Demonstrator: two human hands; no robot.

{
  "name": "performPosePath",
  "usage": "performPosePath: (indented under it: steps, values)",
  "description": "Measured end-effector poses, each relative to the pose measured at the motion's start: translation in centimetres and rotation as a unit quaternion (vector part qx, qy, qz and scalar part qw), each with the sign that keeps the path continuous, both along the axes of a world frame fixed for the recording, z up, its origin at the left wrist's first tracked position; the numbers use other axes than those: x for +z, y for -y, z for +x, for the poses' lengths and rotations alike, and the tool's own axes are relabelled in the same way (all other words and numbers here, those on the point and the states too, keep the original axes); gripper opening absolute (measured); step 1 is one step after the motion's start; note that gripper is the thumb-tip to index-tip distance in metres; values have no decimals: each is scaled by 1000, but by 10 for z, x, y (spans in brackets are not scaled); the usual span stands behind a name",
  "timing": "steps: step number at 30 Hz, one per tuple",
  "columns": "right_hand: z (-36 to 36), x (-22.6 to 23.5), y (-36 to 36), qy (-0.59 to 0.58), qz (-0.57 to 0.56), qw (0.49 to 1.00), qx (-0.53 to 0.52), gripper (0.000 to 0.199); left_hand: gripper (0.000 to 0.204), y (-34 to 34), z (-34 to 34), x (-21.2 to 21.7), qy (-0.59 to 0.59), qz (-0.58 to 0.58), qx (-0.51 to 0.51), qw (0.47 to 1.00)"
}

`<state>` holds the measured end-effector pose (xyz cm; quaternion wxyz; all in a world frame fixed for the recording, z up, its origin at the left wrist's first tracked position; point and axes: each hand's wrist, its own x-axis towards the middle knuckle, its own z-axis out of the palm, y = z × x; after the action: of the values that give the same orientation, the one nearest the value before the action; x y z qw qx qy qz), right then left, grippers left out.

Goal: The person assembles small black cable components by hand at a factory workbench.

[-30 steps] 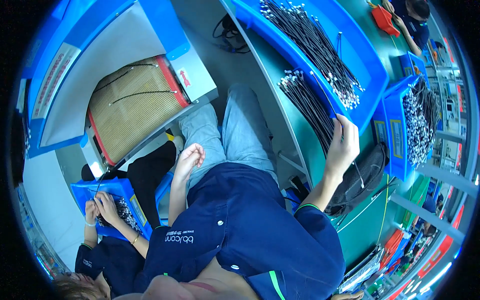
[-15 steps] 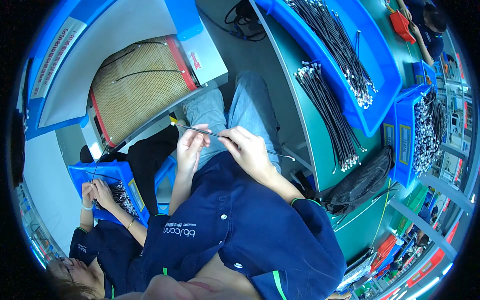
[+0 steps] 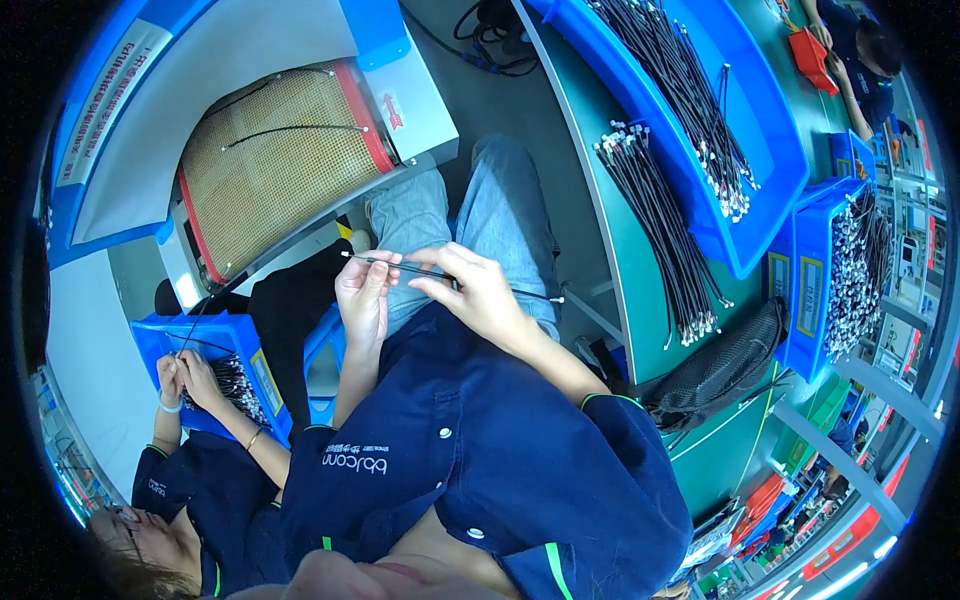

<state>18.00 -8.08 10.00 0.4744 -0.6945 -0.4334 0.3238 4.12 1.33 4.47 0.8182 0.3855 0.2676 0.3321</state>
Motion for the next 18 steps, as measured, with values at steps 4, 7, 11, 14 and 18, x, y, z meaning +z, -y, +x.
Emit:
performPosePath:
  steps: [4,7,11,14,18]
  values:
    - [-2,-8,-6,-27,43,999,-13,16,26,-1,0,-2,9,18,-17,1000]
    - [2,-6,-7,-19,32,999,-16,13,39,-5,5,15,9,-29,-26,999]
    - [13,-2,-7,21,7,1000,5,12,48,-17,-7,11,-57,143,24,988]
    - [17,-1,-8,24,0,999,28,11,28,-23,-12,18,-129,261,30,956]
    - [15,-2,-10,29,-6,999,33,12,14,-25,-13,24,-188,305,0,934]
